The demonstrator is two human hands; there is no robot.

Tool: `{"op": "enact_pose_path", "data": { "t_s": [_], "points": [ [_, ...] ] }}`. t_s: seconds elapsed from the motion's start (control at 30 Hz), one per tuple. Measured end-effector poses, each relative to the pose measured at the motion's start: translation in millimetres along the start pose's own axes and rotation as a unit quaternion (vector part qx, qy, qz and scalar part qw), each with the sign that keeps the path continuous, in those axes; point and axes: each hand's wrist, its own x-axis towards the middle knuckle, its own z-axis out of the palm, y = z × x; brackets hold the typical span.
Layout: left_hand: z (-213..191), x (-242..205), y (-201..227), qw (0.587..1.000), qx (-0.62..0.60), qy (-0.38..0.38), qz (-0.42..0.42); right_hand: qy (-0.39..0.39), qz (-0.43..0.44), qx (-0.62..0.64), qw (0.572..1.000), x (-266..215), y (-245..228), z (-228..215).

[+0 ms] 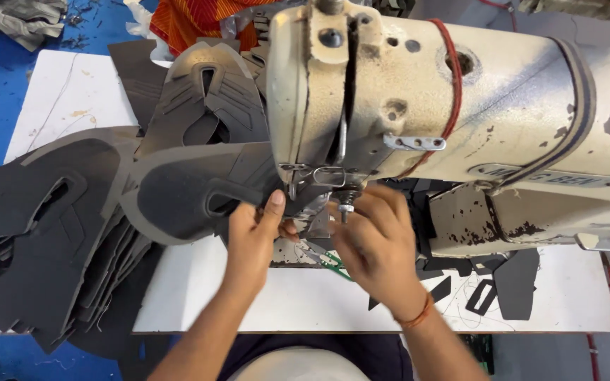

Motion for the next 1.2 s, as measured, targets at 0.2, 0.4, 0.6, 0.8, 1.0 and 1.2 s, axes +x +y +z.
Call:
{"op": "enact_pose_path", "data": {
  "t_s": [0.2, 0.4, 0.6, 0.8, 1.0, 1.2],
  "points": [
    [26.3, -10.1, -15.0, 0.984, 0.049, 0.109, 0.130, -0.255, -0.111, -0.099, 0.955, 10.0, 45.4, 2.4],
    [12.4, 5.6, -1.7, 0.979, 0.116, 0.112, 0.125, -0.354, -0.054, -0.040, 0.933, -0.7, 62.5, 7.5],
    [-23.5, 43.3, 25.9, 0.980, 0.175, -0.063, -0.064, -0.202, -0.117, -0.208, 0.950, -14.2, 13.6, 15.5],
    [-14.8, 46.2, 10.1, 0.997, 0.055, -0.045, 0.019, -0.188, -0.014, -0.246, 0.951, -22.2, -12.9, 28.5],
    [-10.9, 45.5, 34.4, 0.988, 0.130, -0.085, -0.017, -0.180, 0.005, -0.240, 0.954, -13.0, -18.9, 21.6],
    [-6.4, 42.6, 26.7, 0.991, 0.099, -0.083, -0.022, 0.131, 0.354, 0.383, 0.843, -37.1, 35.3, -73.9]
  ]
}}
